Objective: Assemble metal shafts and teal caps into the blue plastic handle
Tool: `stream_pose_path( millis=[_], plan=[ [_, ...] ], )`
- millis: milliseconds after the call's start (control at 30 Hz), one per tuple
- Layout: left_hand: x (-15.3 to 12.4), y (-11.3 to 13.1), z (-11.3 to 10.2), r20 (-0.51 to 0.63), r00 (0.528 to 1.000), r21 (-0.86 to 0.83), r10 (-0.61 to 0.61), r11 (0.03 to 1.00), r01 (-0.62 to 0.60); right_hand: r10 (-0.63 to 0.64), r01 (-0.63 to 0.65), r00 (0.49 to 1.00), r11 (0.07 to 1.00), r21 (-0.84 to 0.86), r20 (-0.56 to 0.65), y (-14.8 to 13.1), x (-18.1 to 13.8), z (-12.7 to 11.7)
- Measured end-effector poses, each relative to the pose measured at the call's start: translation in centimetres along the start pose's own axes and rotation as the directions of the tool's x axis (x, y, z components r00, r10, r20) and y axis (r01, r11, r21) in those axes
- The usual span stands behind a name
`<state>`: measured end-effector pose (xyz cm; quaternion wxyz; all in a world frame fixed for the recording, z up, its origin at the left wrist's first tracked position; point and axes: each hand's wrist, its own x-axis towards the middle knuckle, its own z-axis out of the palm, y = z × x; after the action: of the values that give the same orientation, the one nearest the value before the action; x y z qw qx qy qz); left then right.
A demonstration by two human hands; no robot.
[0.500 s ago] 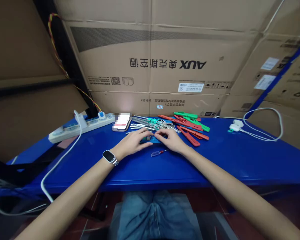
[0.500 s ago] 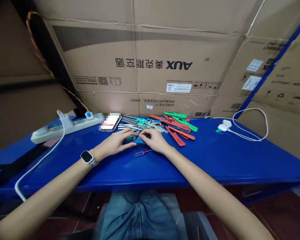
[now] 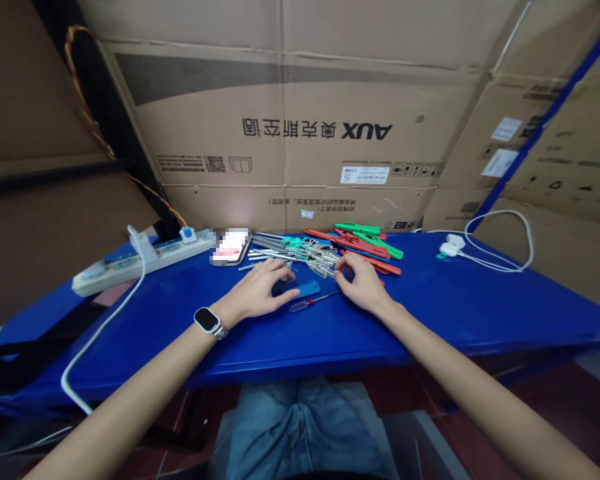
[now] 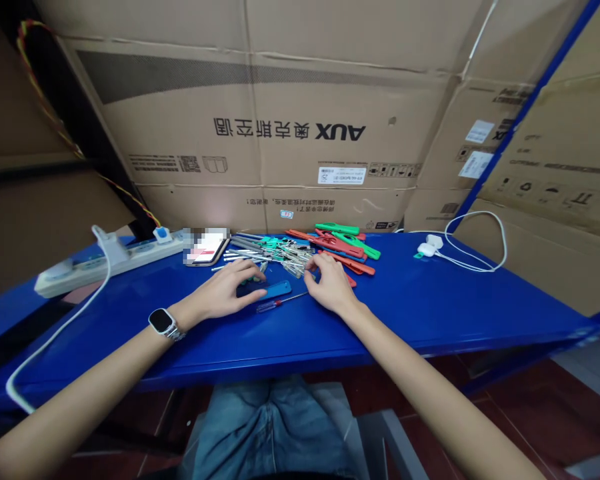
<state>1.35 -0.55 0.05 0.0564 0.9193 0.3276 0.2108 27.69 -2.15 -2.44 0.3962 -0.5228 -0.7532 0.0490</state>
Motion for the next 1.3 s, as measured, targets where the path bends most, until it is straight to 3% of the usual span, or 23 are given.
stream_pose_path(
  millis=[233, 433, 567, 733, 867, 1067, 1300],
  plan=[
    [8.6, 2.7, 2.0, 0.043, 0.982, 0.129, 0.182, 0.974, -0.186, 0.187, -0.194, 0.981, 0.938, -0.287, -0.054, 3.4, 0.1, -3.5],
    [14.9, 3.3, 4.7, 0.114, 0.982, 0.286, 0.152, 0.941, -0.179, 0.234, -0.234, 0.971, 0.876, -0.422, -0.051, 4.4, 0.2, -4.7],
    [15.7, 2.5, 6.0, 0.146, 0.978, 0.286, 0.149, 0.94, -0.186, 0.253, -0.23, 0.967, 0.856, -0.463, -0.013, 4.2, 0.1, -4.4],
    [16.3, 2.4, 6.7, 0.081, 0.991, 0.388, 0.11, 0.912, -0.133, 0.286, -0.28, 0.956, 0.824, -0.493, -0.065, 4.8, 1.1, -5.0],
    [17.5, 2.9, 6.9, 0.071, 0.995, 0.418, 0.077, 0.903, -0.1, 0.318, -0.269, 0.948, 0.803, -0.532, 0.002, 5.7, 2.1, -5.4],
    [18.5, 3.3, 7.5, 0.045, 0.998, 0.43, 0.045, 0.901, -0.06, 0.321, -0.284, 0.947, 0.858, -0.428, 0.015, 6.6, 2.6, -4.4],
    [15.9, 3.3, 5.1, 0.021, 0.989, 0.455, 0.148, 0.879, -0.141, 0.202, -0.207, 0.978, 0.939, -0.274, -0.049, 6.1, 2.1, -4.4]
  ],
)
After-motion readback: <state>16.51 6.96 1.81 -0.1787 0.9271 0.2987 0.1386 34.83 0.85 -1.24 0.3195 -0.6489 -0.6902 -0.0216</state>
